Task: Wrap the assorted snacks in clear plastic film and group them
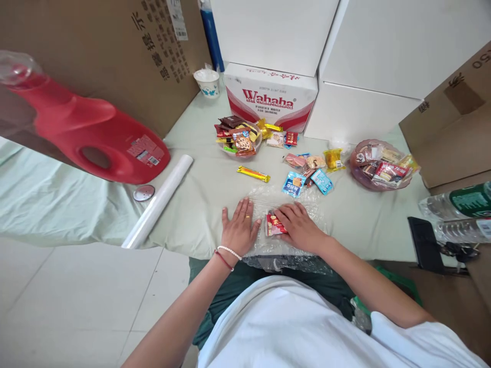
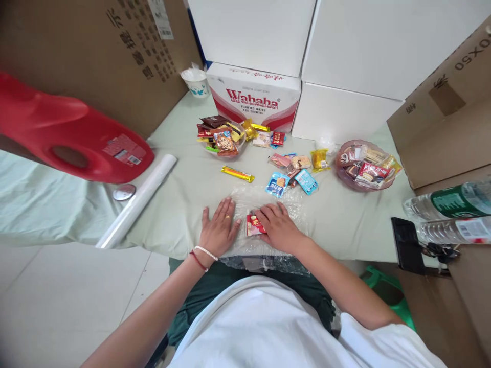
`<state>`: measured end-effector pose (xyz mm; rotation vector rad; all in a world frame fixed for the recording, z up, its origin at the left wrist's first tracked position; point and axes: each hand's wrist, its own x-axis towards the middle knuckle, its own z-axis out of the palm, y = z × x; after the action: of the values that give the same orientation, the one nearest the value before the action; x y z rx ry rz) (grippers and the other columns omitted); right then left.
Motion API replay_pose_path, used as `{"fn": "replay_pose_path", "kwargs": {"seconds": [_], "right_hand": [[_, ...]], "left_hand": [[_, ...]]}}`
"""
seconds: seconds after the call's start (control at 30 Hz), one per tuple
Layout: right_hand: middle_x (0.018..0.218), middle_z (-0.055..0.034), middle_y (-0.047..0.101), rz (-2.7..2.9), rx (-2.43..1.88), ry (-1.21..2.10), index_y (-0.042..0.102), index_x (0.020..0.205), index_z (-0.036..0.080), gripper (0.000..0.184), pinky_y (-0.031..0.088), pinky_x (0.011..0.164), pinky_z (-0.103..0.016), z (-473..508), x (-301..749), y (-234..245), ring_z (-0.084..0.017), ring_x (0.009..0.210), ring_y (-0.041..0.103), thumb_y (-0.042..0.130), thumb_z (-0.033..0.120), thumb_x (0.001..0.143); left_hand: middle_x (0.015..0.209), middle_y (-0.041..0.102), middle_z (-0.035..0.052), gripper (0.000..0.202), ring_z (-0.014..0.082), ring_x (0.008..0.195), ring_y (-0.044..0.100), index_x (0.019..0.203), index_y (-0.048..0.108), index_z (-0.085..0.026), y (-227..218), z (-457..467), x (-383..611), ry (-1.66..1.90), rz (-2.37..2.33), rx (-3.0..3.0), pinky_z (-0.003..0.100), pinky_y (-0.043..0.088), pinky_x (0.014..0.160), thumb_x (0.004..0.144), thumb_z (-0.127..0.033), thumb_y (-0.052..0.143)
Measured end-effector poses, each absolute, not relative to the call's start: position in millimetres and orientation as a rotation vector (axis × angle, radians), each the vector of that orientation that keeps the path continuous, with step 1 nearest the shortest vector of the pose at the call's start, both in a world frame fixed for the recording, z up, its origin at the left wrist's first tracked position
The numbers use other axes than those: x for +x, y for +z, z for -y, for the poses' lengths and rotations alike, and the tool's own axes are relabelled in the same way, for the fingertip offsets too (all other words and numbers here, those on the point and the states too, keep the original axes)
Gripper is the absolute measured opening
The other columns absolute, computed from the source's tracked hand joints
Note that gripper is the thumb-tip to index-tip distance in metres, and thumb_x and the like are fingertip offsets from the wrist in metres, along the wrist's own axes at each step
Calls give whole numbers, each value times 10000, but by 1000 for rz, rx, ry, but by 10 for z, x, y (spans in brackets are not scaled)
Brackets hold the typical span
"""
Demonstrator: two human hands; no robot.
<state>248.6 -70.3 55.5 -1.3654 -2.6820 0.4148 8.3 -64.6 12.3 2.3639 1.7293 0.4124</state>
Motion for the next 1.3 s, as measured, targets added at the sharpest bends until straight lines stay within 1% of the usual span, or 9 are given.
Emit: {"fn": "replay_pose_path", "kwargs": {"seconds": [0.17, 0.3, 0.5, 0.63, 0.77, 0.97, 1.13, 1.2, 1.3], "right_hand": [[1679, -203, 367, 2571, -1275, 556, 197, 1699, 232, 916, 302, 1265, -656, 1077, 2891, 754, -375, 1547, 348, 634, 589, 978], [1639, -183, 440, 2617, -1216, 589, 183, 1702, 300, 1038, 374, 1236, -674, 1624, 3207, 605, -394, 1527, 396, 749, 612, 890], [1321, -120, 705, 2419, -1235, 298, 627, 1366, 276, 406, 568, 1044, -562, 1892, 3247, 199, -277, 1207, 658, 526, 110, 1009], [959, -74, 746, 2246, -1253, 606, 691, 1166, 217, 229, 589, 793, -354, 1513, 3237, 438, -200, 878, 677, 498, 179, 1050], [995, -72, 762, 2122, -1523, 855, 721, 1142, 203, 250, 570, 801, -327, 1006, 3307, 597, -197, 871, 710, 496, 264, 1053], [1179, -160, 697, 2187, -1908, 320, 707, 1265, 154, 328, 529, 873, -383, 719, 3218, 729, -306, 1119, 633, 557, 197, 976], [975, -95, 700, 2198, -1641, 365, 740, 1122, 191, 290, 491, 873, -358, 562, 2963, 835, -250, 966, 607, 464, 255, 1057], [1037, -120, 712, 2242, -1659, 329, 735, 1183, 170, 299, 468, 930, -390, 362, 2857, 791, -285, 1048, 572, 482, 243, 1042], [1229, -154, 706, 2381, -1647, 329, 656, 1381, 139, 395, 405, 1060, -428, 22, 2693, 701, -323, 1232, 500, 525, 268, 1031]], "left_hand": [[1672, 440, 134, 670, 266, 1603, 343, 1603, 450, -210, 226, 901, -310, 515, -1326, 2583, 608, 112, 1336, 935, -169, 418], [1673, 446, 129, 725, 279, 1602, 343, 1518, 544, -204, 184, 1185, -553, 354, -959, 2656, 600, 105, 1347, 797, -127, 533], [1355, 743, 78, 305, 220, 1388, 611, 1242, 675, -247, 20, 1141, -562, 731, -1026, 2613, 518, 323, 1283, 999, -154, 515], [1076, 797, 56, 208, 189, 1098, 728, 1027, 682, -233, 174, 761, -458, 833, -1159, 2334, 427, 498, 1117, 1040, -240, 475], [938, 764, 77, 219, 262, 981, 699, 900, 694, -227, 238, 319, -290, 659, -1462, 2195, 449, 548, 944, 979, -365, 544], [1081, 706, 168, 273, 332, 1074, 634, 1071, 714, -152, 248, 257, -349, 946, -1951, 2215, 509, 511, 985, 887, -332, 623], [953, 717, 87, 201, 244, 941, 665, 1003, 686, -206, 619, 915, -195, 1519, -1839, 2415, 411, 486, 891, 883, -87, 577], [997, 766, 78, 330, 217, 910, 682, 1118, 688, -218, 688, 1100, 42, 1368, -1380, 2594, 365, 484, 802, 880, -49, 535], [1236, 778, 105, 505, 210, 899, 693, 1361, 644, -218, 600, 1119, 402, 999, -1308, 2637, 363, 502, 753, 917, -52, 467]]}}
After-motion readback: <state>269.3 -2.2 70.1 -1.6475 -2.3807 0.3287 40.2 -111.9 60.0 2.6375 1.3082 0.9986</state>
